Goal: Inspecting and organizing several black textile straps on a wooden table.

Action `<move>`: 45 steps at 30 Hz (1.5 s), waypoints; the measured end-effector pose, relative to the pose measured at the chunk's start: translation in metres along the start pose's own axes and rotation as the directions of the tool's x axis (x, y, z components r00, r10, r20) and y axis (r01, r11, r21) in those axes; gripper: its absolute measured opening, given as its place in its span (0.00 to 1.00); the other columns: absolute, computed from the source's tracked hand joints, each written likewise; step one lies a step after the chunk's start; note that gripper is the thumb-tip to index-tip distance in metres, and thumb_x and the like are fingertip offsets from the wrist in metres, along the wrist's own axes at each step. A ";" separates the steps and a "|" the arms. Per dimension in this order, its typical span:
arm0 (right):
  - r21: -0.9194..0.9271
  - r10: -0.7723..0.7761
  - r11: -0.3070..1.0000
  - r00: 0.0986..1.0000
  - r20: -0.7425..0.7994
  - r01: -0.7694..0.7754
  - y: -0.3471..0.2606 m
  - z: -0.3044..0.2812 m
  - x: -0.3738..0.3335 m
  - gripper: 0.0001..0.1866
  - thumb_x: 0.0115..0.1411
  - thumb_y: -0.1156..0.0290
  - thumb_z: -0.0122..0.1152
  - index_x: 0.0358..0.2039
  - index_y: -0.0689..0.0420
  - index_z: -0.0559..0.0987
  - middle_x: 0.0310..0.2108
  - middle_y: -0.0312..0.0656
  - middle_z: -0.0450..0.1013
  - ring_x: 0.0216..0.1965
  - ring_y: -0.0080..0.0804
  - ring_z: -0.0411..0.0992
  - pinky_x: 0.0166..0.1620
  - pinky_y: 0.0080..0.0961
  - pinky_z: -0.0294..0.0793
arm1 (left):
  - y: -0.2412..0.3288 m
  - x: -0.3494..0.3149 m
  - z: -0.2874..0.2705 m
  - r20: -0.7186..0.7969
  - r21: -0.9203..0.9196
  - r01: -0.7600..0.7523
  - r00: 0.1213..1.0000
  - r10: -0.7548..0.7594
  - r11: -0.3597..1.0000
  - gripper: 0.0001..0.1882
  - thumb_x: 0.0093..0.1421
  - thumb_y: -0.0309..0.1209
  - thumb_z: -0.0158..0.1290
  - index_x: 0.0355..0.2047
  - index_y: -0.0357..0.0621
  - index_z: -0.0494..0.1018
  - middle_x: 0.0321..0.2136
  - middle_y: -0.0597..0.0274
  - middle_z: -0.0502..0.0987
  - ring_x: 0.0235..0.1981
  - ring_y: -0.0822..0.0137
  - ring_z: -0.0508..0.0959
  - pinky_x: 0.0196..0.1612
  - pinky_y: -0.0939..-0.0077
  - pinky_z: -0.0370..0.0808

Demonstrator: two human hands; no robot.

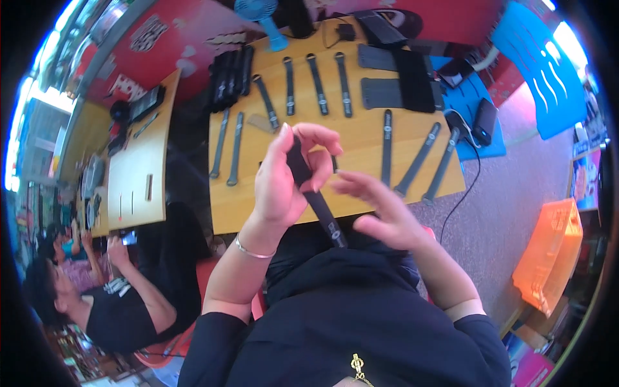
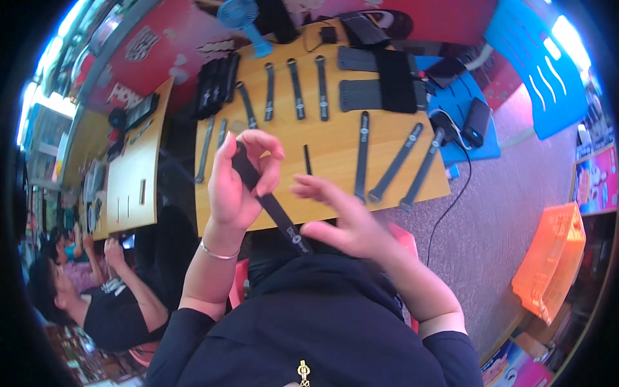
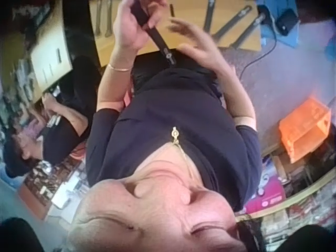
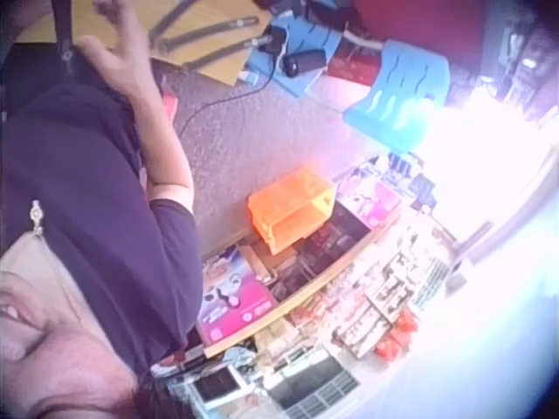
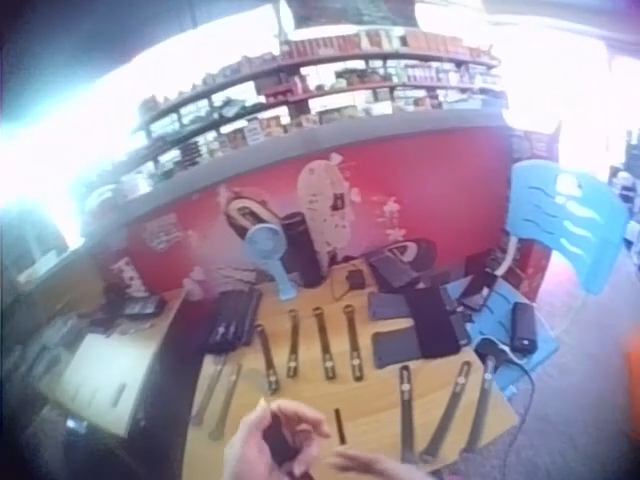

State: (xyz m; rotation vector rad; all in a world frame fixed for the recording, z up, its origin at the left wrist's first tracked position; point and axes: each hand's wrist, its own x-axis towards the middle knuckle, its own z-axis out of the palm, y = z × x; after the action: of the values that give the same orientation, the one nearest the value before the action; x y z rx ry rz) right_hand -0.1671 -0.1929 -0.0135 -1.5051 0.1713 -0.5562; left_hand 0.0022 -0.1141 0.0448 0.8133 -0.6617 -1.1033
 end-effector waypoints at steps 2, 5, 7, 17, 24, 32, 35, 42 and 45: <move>0.187 0.031 0.981 0.990 0.135 -0.056 -0.009 0.025 0.009 0.22 0.60 0.72 0.55 0.54 0.62 0.67 0.46 0.45 0.71 0.47 0.34 0.71 0.54 0.27 0.66 | 0.008 -0.015 -0.015 -0.068 -0.131 -0.065 0.996 0.056 0.989 0.24 0.67 0.44 0.30 0.40 0.36 0.68 0.31 0.58 0.72 0.16 0.75 0.62 0.21 0.83 0.58; 0.232 0.298 0.883 0.869 0.396 -0.408 -0.018 0.047 0.014 0.22 0.62 0.68 0.51 0.55 0.63 0.65 0.44 0.46 0.71 0.46 0.30 0.71 0.50 0.27 0.70 | 0.016 -0.047 -0.042 -0.146 -0.315 -0.165 0.981 0.124 0.935 0.23 0.65 0.43 0.32 0.41 0.36 0.69 0.31 0.60 0.71 0.21 0.72 0.65 0.24 0.80 0.60; 0.155 0.491 0.785 0.756 0.433 -0.599 -0.023 0.048 0.013 0.20 0.63 0.69 0.51 0.54 0.63 0.66 0.40 0.44 0.72 0.38 0.25 0.73 0.43 0.21 0.73 | 0.015 -0.068 -0.059 -0.236 -0.298 -0.233 0.958 0.165 0.926 0.24 0.65 0.43 0.31 0.42 0.35 0.69 0.31 0.60 0.71 0.23 0.71 0.67 0.25 0.79 0.61; 0.085 0.576 0.769 0.745 0.336 -0.633 0.008 0.070 0.007 0.21 0.64 0.68 0.49 0.56 0.61 0.62 0.40 0.42 0.71 0.38 0.26 0.73 0.44 0.21 0.73 | -0.009 -0.105 -0.099 -0.468 -0.338 -0.254 0.881 0.072 0.906 0.26 0.66 0.46 0.32 0.49 0.38 0.67 0.32 0.61 0.70 0.32 0.68 0.69 0.34 0.76 0.67; 0.188 0.577 0.683 0.680 0.452 -0.706 0.034 0.085 0.010 0.19 0.61 0.74 0.53 0.52 0.63 0.65 0.36 0.42 0.72 0.35 0.27 0.74 0.41 0.21 0.74 | -0.017 -0.097 -0.105 -0.406 -0.433 -0.267 0.911 0.079 0.861 0.29 0.67 0.52 0.30 0.46 0.38 0.68 0.30 0.61 0.68 0.30 0.69 0.67 0.30 0.79 0.64; 0.077 0.716 0.674 0.675 0.179 -0.735 0.023 0.054 0.035 0.07 0.60 0.73 0.55 0.39 0.60 0.71 0.24 0.35 0.70 0.21 0.17 0.70 0.25 0.13 0.70 | -0.024 -0.096 -0.124 -0.546 0.375 -0.117 0.774 0.321 0.920 0.22 0.69 0.40 0.35 0.43 0.35 0.74 0.27 0.66 0.70 0.28 0.79 0.66 0.27 0.84 0.63; 0.020 0.690 0.723 0.723 0.035 -0.690 0.026 0.041 0.047 0.03 0.60 0.74 0.56 0.35 0.57 0.73 0.22 0.30 0.68 0.20 0.13 0.66 0.23 0.11 0.64 | -0.021 -0.099 -0.138 -0.539 0.321 -0.005 0.821 0.187 0.947 0.19 0.69 0.37 0.38 0.44 0.35 0.74 0.22 0.70 0.68 0.24 0.81 0.65 0.26 0.87 0.61; 0.007 0.543 0.838 0.830 -0.130 -0.546 0.051 0.010 0.074 0.06 0.61 0.75 0.53 0.38 0.62 0.75 0.24 0.31 0.70 0.25 0.14 0.68 0.31 0.12 0.67 | -0.013 -0.088 -0.158 -0.567 0.283 0.200 0.824 -0.004 0.938 0.09 0.63 0.26 0.49 0.40 0.36 0.76 0.20 0.67 0.75 0.20 0.81 0.73 0.18 0.91 0.60; 0.055 0.534 0.843 0.822 -0.198 -0.534 0.059 0.005 0.085 0.07 0.61 0.76 0.52 0.39 0.62 0.75 0.25 0.33 0.72 0.26 0.15 0.70 0.33 0.13 0.69 | -0.015 -0.079 -0.171 -0.554 0.392 0.249 0.833 0.011 0.886 0.08 0.61 0.24 0.51 0.39 0.35 0.76 0.22 0.65 0.76 0.22 0.80 0.75 0.19 0.91 0.62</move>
State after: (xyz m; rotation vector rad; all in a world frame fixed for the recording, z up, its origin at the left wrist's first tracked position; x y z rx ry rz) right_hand -0.0768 -0.2287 -0.0508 -1.3181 0.7369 -0.2510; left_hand 0.1065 -0.0027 -0.0667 1.5262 -0.3782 -0.7704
